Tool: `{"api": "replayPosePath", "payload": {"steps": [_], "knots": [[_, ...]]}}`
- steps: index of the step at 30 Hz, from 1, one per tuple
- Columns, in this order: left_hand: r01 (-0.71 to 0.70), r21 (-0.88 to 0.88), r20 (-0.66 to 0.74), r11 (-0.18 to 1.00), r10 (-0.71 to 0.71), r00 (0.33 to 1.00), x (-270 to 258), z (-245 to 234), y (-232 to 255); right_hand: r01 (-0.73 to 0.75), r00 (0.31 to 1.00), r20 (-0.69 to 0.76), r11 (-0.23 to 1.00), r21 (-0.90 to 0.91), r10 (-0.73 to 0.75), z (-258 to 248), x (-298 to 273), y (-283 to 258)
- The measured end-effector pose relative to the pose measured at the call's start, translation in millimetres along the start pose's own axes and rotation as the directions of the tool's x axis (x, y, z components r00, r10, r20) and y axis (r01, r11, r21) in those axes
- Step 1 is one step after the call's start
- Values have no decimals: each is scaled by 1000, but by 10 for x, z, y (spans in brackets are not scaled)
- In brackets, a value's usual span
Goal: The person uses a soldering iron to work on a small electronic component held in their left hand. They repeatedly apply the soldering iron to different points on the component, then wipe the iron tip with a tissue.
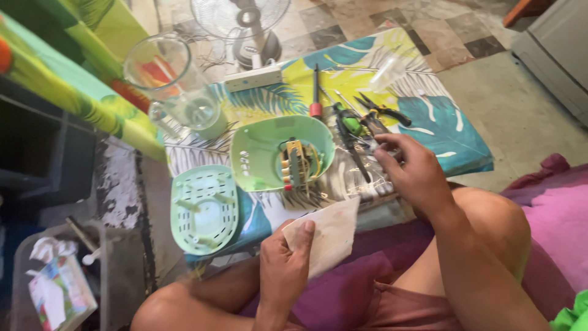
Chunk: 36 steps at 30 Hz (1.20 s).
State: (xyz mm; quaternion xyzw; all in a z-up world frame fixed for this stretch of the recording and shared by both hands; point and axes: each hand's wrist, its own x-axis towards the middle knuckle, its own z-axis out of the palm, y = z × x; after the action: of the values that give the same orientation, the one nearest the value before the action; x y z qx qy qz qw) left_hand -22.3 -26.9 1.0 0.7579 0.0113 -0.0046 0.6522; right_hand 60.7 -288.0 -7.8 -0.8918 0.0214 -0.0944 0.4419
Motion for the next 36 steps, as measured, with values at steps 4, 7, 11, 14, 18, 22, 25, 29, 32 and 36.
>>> {"api": "replayPosePath", "payload": {"steps": [4, 7, 11, 14, 18, 22, 25, 29, 32, 36], "knots": [[62, 10, -5, 998, -61, 998, 45, 71, -124, 114, 992, -25, 945, -306, -127, 401, 335, 343], [69, -113, -16, 991, -71, 997, 87, 90, -261, 40, 999, 28, 878, -478, -30, 674, 407, 530], [77, -243, -46, 967, -91, 995, 121, 95, -362, -35, 996, 45, 838, -545, 71, 788, 443, 570], [43, -196, -48, 980, -53, 997, 119, 102, -376, -174, 974, 39, 846, -504, 223, 681, 430, 485], [23, -104, -70, 994, -31, 997, 122, 143, -350, -165, 986, -8, 976, -141, 166, 269, 203, 356], [27, -177, -59, 984, -38, 998, 198, 215, -311, -252, 958, 275, 222, 942, -78, -67, -123, 270], [-1, -265, -19, 964, -4, 1000, 233, 258, -278, -124, 916, 284, 476, 871, -283, -74, -236, 315], [40, -397, 1, 917, -44, 999, 277, 260, -187, -285, 863, 477, 623, 729, -163, 65, -265, 488], [-144, -213, -133, 966, 117, 984, 230, 262, -49, -372, 867, 492, 560, 740, -74, 123, -290, 556], [-520, 371, -156, 769, 603, 782, 40, 266, 127, -287, 943, 333, 460, 841, -22, 221, -303, 476]]}}
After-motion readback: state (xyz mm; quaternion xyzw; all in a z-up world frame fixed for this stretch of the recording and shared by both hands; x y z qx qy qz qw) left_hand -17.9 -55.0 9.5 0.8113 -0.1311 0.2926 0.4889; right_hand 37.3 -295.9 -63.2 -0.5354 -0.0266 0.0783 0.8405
